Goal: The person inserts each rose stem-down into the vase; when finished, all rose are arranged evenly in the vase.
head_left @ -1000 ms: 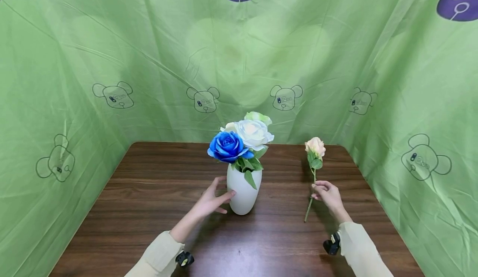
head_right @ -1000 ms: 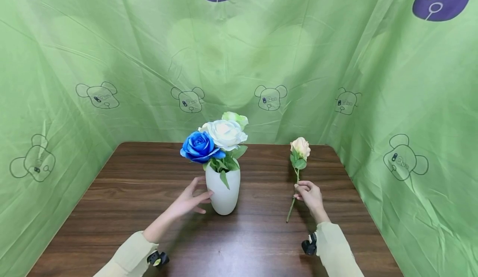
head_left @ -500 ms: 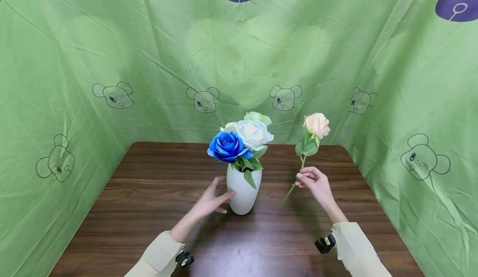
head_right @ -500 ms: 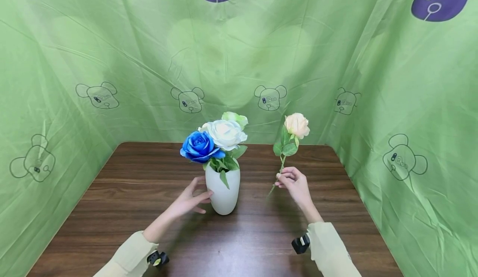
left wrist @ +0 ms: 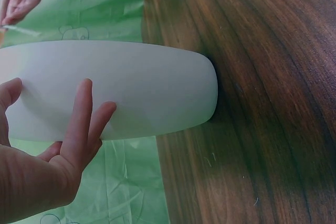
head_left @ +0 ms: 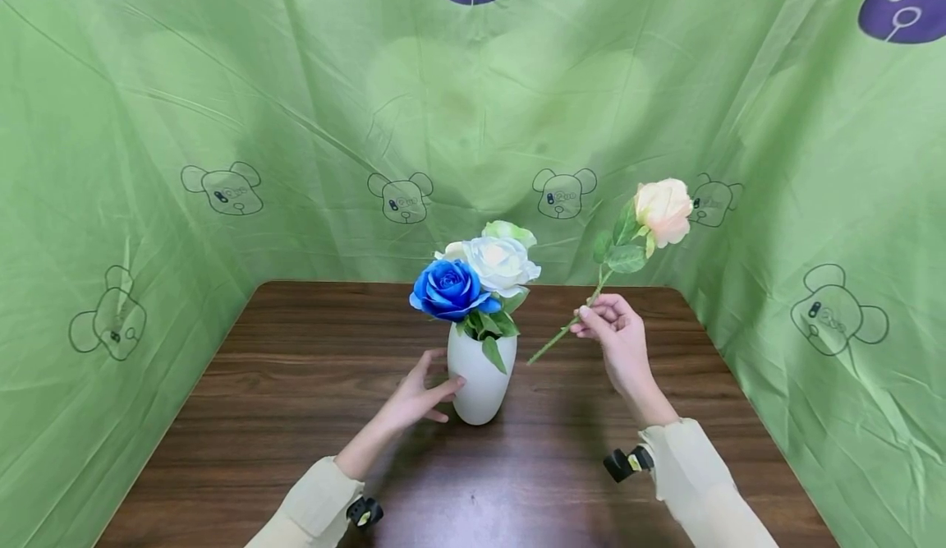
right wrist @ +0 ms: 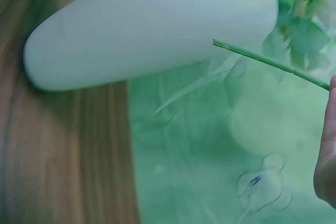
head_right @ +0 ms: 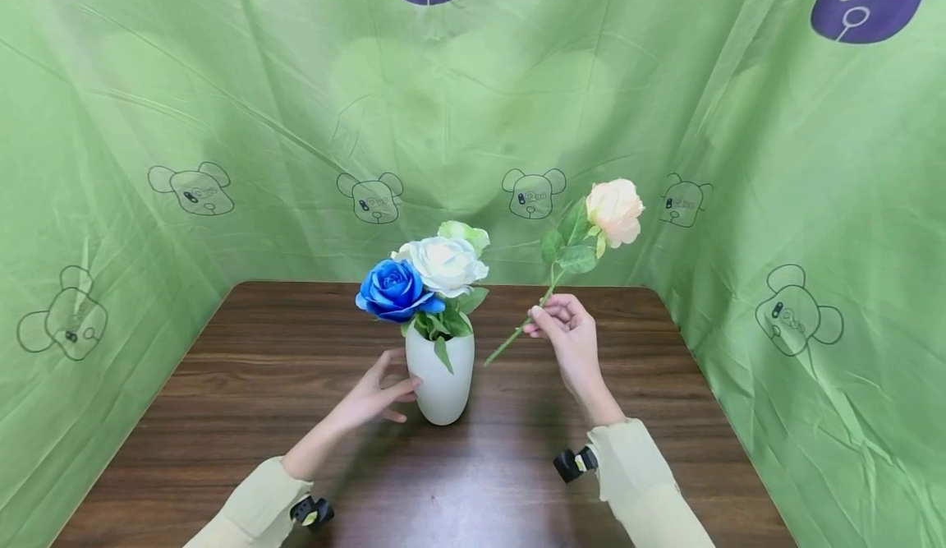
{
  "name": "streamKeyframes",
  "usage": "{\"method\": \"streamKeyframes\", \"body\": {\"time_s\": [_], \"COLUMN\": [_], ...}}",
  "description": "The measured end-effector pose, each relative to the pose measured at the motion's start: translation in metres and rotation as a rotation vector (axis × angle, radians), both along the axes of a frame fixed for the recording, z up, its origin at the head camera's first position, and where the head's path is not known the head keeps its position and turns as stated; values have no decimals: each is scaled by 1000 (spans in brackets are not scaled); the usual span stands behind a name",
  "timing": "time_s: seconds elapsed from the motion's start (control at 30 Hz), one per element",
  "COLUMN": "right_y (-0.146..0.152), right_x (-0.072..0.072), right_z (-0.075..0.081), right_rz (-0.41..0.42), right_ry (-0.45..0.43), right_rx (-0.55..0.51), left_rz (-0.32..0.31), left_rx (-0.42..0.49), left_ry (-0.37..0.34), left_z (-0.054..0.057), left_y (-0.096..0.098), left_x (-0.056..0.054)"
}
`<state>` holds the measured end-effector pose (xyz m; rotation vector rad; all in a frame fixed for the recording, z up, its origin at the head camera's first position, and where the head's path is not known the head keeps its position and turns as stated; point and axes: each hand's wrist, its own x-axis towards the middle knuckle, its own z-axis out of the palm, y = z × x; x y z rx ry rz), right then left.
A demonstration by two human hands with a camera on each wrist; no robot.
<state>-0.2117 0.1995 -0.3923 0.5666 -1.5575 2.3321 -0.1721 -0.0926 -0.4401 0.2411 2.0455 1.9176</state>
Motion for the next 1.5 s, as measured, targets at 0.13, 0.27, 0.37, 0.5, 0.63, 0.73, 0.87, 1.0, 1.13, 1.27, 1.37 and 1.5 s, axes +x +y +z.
{"method": "streamKeyframes", "body": {"time_s": [0.13, 0.27, 0.37, 0.5, 0.63, 0.73, 0.87, 1.0, 1.13, 1.27, 1.37, 1.5], "right_y": [-12, -19, -23, -29, -42, -53, -68, -80, -88, -90, -91, -93], "right_x": [2, -2, -1, 0, 1, 2, 5, 14, 24, 29, 31, 34], "right_z": [23, 36, 44, 50, 50, 47, 41, 41, 39, 35, 33, 33], "right_rz": [-16, -32, -33, -36, -50, -76, -104, -96, -137, -188, -224, -269], "right_ry": [7, 28, 40, 60, 64, 50, 5, -4, -2, -18, -17, 0], "right_rx": [-101, -169, -205, -189, -95, 27, 218, 345, 448, 503, 495, 504], "left_rz": [-1, 0, 5, 16, 21, 21, 29, 33, 22, 26, 26, 17], "left_rx": [-11, -14, -7, -8, -23, -30, -28, -7, 13, 4, -13, -27], "left_ry": [9, 13, 4, 0, 13, 19, 16, 0, -9, -4, 17, 51], "left_z": [11, 10, -1, -19, -22, -22, -22, -22, -22, -22, -22, -23], "left_y": [1, 2, 1, 0, 0, 0, -1, -2, -2, 0, 1, 1], "left_x": [5, 5, 0, -8, -9, -8, -8, -7, -8, -8, -7, -7]}}
